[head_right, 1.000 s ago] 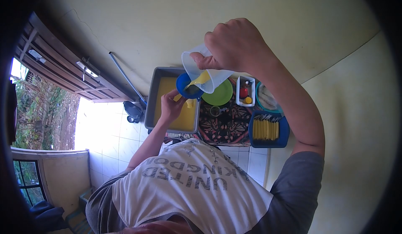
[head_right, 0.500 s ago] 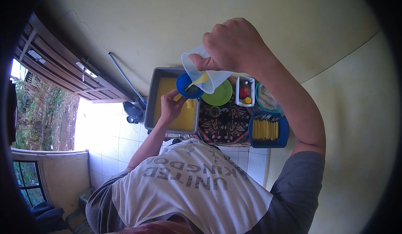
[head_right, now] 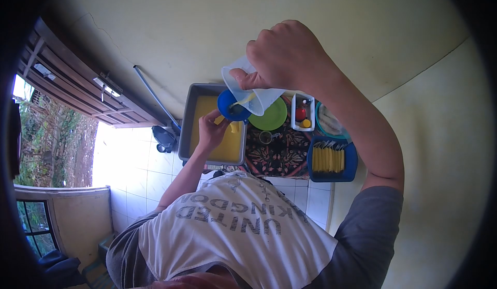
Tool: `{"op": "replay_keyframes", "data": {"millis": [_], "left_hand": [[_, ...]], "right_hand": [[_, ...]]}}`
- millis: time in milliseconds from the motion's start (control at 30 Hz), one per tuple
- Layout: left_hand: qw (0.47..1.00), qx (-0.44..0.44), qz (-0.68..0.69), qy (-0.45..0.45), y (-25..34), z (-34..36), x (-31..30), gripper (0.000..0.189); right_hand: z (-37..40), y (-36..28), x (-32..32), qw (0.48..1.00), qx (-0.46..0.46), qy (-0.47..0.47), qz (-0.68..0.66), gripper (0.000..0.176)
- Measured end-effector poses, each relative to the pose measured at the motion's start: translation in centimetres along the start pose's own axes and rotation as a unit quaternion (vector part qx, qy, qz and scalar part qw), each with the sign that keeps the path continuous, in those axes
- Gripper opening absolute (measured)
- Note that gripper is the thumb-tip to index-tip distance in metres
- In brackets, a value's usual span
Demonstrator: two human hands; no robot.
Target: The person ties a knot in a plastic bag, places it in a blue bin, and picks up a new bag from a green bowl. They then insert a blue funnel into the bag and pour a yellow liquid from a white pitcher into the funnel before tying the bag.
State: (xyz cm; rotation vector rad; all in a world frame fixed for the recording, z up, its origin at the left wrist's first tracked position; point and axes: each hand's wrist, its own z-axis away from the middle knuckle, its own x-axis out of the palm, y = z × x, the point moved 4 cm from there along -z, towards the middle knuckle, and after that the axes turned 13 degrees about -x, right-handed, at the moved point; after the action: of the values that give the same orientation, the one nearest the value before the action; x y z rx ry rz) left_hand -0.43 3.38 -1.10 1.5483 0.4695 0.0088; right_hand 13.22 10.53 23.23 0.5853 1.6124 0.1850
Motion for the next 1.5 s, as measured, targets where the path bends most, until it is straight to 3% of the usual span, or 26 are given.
{"op": "replay_keyframes", "data": {"millis": [300,467,600,667,700,767,800,867,933,1000,1033,1100,1267,1500], "left_hand": [[1.0,-0.005,0.022,0.002,-0.7,-0.1,-0.2,0.021],[1.0,-0.003,0.02,0.002,-1.1,-0.2,-0.1,0.021],[1.0,0.001,0.025,0.005,-1.5,-0.3,0.4,0.019],[1.0,0.022,0.015,0.014,-2.5,-0.4,0.6,0.017],[0.999,0.042,0.005,0.026,-2.7,-0.5,0.6,0.015],[0.998,0.036,-0.036,0.023,-1.9,-0.4,0.3,0.014],[0.996,0.028,-0.077,0.023,-1.6,-0.2,0.2,0.012],[0.999,-0.002,-0.051,0.006,-1.6,-0.1,0.4,0.011],[0.999,-0.033,-0.026,-0.01,-2.2,0.0,0.6,0.01],[0.998,-0.045,0.037,-0.032,-3.6,0.0,0.9,0.009],[0.998,-0.046,0.035,-0.035,-3.6,0.1,0.9,0.009],[0.997,-0.054,0.041,-0.025,-3.3,0.4,0.8,0.009],[0.995,-0.077,0.05,-0.037,-3.5,1.2,0.9,0.008],[0.995,-0.092,-0.014,-0.033,-4.1,1.6,0.8,0.008]], "right_hand": [[2.4,1.8,2.8,0.995,0.068,0.016,-0.068,0.054],[5.0,2.8,6.8,0.973,0.138,0.051,-0.178,0.067],[7.5,3.3,10.7,0.948,0.185,0.06,-0.251,0.068],[9.2,3.5,13.3,0.879,0.251,0.14,-0.379,0.07],[10.2,3.5,14.9,0.879,0.254,0.141,-0.378,0.07],[12.5,3.4,19.1,0.807,0.324,0.159,-0.467,0.069],[13.3,2.8,21.2,0.806,0.327,0.159,-0.466,0.069],[15.3,1.7,25.4,0.722,0.404,0.223,-0.516,0.067],[15.9,-0.7,27.9,0.683,0.441,0.234,-0.534,0.063],[17.4,-3.1,34.5,0.675,0.438,0.231,-0.547,0.063],[17.1,-4.1,34.4,0.673,0.441,0.232,-0.547,0.063],[16.1,-7.1,34.6,0.608,0.466,0.244,-0.595,0.064],[18.0,-11.9,44.0,0.583,0.519,0.195,-0.594,0.065],[18.0,-13.6,46.0,0.556,0.539,0.182,-0.607,0.068]]}}
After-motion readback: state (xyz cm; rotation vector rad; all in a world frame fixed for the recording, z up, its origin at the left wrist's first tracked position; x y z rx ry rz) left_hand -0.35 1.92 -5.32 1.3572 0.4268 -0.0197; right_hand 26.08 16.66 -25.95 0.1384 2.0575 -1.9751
